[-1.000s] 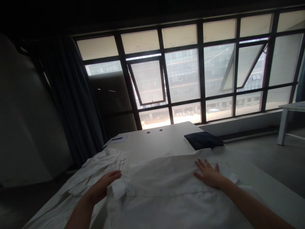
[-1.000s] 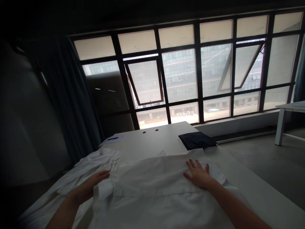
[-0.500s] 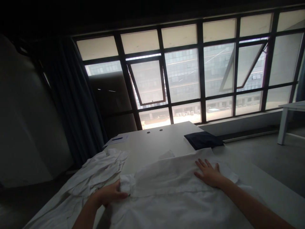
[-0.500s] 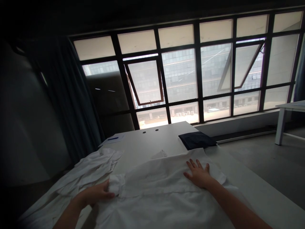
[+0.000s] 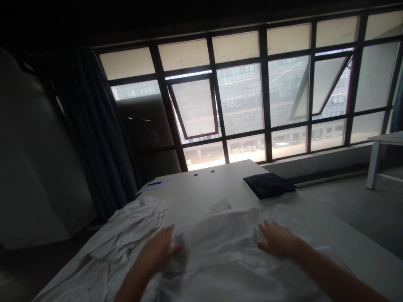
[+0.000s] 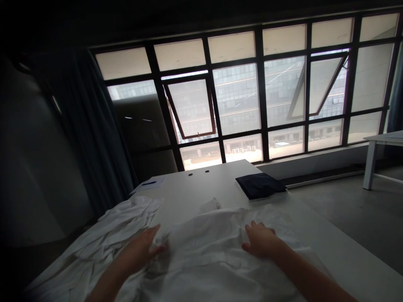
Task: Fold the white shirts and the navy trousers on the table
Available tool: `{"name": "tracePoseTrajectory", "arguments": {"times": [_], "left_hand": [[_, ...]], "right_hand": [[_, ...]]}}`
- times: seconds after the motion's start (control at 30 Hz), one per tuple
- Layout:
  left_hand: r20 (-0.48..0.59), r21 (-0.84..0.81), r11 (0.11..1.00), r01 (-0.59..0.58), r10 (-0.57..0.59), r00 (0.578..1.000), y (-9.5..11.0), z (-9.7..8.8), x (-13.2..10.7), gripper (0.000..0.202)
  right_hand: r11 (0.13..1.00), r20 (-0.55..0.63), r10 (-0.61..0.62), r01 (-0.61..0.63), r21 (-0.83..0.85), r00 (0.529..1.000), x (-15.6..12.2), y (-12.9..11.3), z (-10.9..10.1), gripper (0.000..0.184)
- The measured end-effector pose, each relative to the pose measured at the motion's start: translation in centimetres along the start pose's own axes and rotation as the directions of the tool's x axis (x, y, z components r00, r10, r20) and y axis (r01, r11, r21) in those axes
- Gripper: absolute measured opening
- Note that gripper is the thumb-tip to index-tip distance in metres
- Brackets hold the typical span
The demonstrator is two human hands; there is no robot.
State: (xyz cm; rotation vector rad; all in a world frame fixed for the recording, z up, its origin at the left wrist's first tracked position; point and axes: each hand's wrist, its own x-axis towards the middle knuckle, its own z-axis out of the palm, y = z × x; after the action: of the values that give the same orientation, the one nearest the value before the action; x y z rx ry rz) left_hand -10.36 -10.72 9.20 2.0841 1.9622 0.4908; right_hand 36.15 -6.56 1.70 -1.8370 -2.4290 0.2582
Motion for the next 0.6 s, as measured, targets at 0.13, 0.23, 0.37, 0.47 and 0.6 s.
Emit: {"name": "tracePoseTrajectory", "arguments": {"times": [0.13,0.23,0.37,0.47,0.6], "left_hand": [[0.262,0.022,0.932,-0.361,0.343,0.902,6.5,6.4,0.0,0.079],[0.242,0.132,0.908,-0.399,0.360,0.901,8.2,10.0,0.0,0.080],[0.284,0.149,0.914,-0.378,0.326,0.902,7.5,11.5,-0.2,0.078],[0.326,0.151,0.916,-0.373,0.310,0.893,7.3,11.4,-0.7,0.077],[0.389,0.146,0.923,-0.356,0.277,0.878,8.0,11.1,-1.8,0.082]], "right_hand": [[0.985,-0.070,-0.169,0.171,0.014,0.983,0.2,-2.2,0.0,0.068],[0.973,-0.053,-0.215,0.219,0.073,0.975,0.7,-3.1,1.0,0.079],[0.983,0.004,-0.175,0.174,0.064,0.985,1.1,-3.3,2.5,0.088],[0.987,-0.028,-0.155,0.156,0.044,0.988,0.7,-3.8,3.2,0.085],[0.986,-0.054,-0.167,0.167,0.007,0.985,-0.8,-4.9,3.7,0.085]]}}
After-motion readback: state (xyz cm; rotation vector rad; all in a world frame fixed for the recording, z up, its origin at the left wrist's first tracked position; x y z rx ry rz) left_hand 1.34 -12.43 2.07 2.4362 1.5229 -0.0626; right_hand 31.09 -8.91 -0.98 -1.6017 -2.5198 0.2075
